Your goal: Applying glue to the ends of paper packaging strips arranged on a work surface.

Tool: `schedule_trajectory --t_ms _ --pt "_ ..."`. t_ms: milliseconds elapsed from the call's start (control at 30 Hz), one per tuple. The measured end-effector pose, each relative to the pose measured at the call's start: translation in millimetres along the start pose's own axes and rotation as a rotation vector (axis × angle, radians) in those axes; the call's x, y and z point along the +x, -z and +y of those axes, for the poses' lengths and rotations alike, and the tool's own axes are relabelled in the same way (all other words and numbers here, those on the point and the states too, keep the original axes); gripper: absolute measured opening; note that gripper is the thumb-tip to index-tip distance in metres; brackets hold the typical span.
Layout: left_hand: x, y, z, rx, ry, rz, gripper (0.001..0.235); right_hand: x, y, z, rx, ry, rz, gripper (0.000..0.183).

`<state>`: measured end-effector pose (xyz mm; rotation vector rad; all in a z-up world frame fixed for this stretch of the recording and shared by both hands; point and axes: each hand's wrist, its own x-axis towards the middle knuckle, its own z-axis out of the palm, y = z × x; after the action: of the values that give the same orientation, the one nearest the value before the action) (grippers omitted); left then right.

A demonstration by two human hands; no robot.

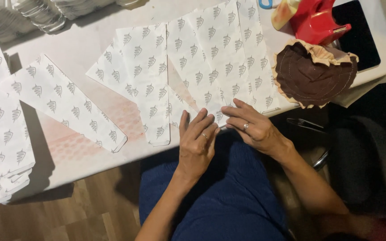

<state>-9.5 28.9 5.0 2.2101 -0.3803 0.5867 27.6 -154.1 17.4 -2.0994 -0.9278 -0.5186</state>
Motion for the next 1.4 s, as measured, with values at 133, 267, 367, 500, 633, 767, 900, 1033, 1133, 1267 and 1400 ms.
schedule_trajectory --t_ms 133,267,367,500,633,767,900,1033,1133,1267,1400 --pt "2 -6 3 -0.005 0.063 0.023 0.012 -2 -3 2 -0.003 -0.072 -0.002 0.007" --pt "6 -7 7 -0.082 0.198 0.003 0.007 8 1 -4 0.102 -0.245 -0.001 0.007" --pt "8 -2 8 -0.109 0.218 -0.031 0.009 13 7 -8 0.138 -0.307 -0.023 0.006" --pt "10 3 10 -0.149 0.22 -0.066 0.015 21 9 -14 0.129 -0.321 -0.056 0.005" --pt "6 3 -6 -0.217 0.172 -0.027 0.025 15 7 -16 0.101 -0.337 -0.051 0.011" --pt "24 29 -39 0.133 0.077 0.114 0.024 11 4 -17 0.022 -0.306 -0.091 0.014" --pt "41 59 -56 0.446 0.372 0.048 0.064 16 4 -25 -0.062 -0.253 -0.16 0.022" --pt "34 61 -67 0.479 0.377 0.035 0.076 16 -20 -32 -0.058 -0.171 -0.141 0.026" --pt "43 68 -65 0.397 0.446 0.031 0.082 27 -37 -47 -0.02 -0.066 -0.199 0.031" --pt "62 84 -65 0.146 0.602 -0.005 0.077 21 -58 -45 -0.107 -0.012 -0.243 0.038" --pt "82 120 -86 -0.039 0.456 0.191 0.046 14 -63 -38 -0.142 -0.009 -0.24 0.039"
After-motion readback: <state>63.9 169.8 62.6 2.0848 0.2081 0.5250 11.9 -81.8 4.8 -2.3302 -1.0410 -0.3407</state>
